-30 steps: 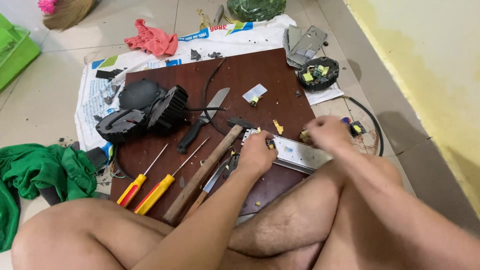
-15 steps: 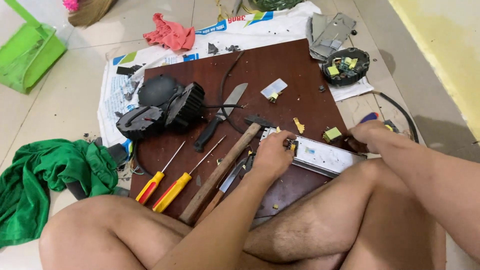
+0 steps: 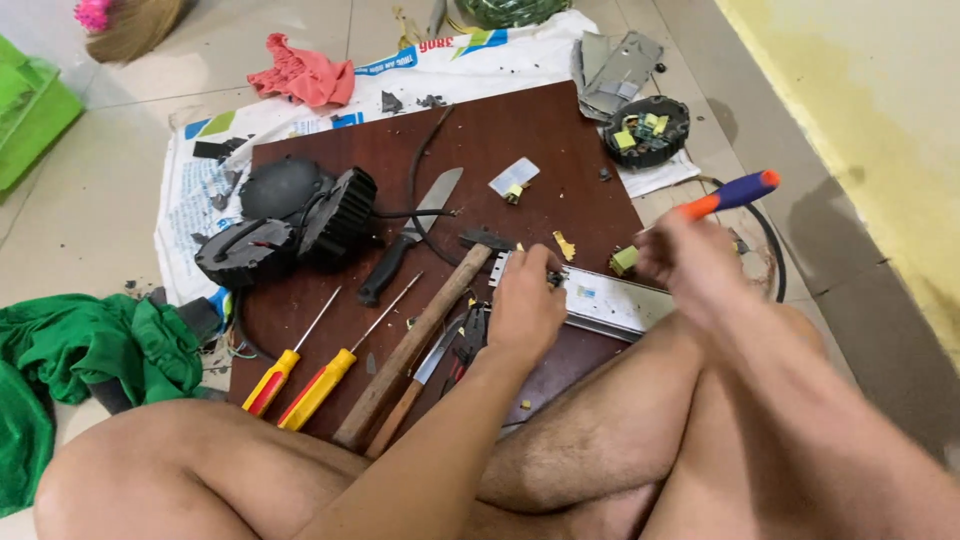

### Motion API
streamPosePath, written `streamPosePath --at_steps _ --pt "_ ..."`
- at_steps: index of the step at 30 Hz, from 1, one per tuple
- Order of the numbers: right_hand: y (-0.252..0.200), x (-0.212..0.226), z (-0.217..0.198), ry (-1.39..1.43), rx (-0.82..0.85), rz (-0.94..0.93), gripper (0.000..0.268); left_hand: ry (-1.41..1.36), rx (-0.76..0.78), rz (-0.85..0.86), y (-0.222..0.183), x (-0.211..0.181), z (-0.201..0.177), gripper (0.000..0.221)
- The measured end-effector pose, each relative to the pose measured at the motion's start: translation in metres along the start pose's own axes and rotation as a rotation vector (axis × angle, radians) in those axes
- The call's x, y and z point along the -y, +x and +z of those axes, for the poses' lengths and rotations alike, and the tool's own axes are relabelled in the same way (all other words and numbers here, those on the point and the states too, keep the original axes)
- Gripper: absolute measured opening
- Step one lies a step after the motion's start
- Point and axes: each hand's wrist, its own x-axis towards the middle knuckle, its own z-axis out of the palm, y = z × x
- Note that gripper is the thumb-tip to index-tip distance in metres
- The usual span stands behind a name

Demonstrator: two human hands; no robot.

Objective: The person sits on the floor and uses a hammer and screwdriver to break apart a small yellow electronic component. They then use a knife to scrape and separate internal parts, repeatedly striking and prying the component to disassemble it.

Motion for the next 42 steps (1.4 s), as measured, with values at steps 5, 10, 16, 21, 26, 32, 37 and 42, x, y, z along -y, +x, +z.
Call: streamPosePath --at_steps 5,10,16,21,26,32,37,42 --pt "-0.068 0.001 0.032 -0.309 0.093 -0.156 0.025 0.001 -0.021 -0.064 -0.002 0.013 0.014 0.023" --pt "-0.074 0.006 0.04 -0.294 0.123 -0.128 0.023 0.043 0.02 -0.128 -0.013 0.007 0.003 0.019" --pt "-0.067 -0.005 0.037 -0.197 0.119 -0.12 0.023 -0.005 0.051 -0.168 -0.001 0.025 0.011 0.051" --pt "-0.068 -0.006 0.037 -0.246 0.141 -0.16 0.028 0.026 -0.003 -0.085 -0.002 0.034 0.019 0.04" --pt "-0.069 -0.011 0.043 -0.527 0.177 -0.273 0.023 -0.018 -0.035 -0.077 -0.006 0.031 0.022 0.036" --pt "-0.07 -0.001 0.039 -0.387 0.199 -0.097 0.025 -0.039 -0.059 -0.082 -0.013 0.013 0.02 0.028" --pt "-0.073 -0.001 0.037 -0.278 0.244 -0.095 0.023 0.083 -0.034 -0.125 -0.016 0.004 0.007 0.025" --pt "-0.061 -0.018 0.037 -0.678 0.18 -0.314 0.042 0.006 0.047 -0.229 -0.016 0.003 -0.001 0.028"
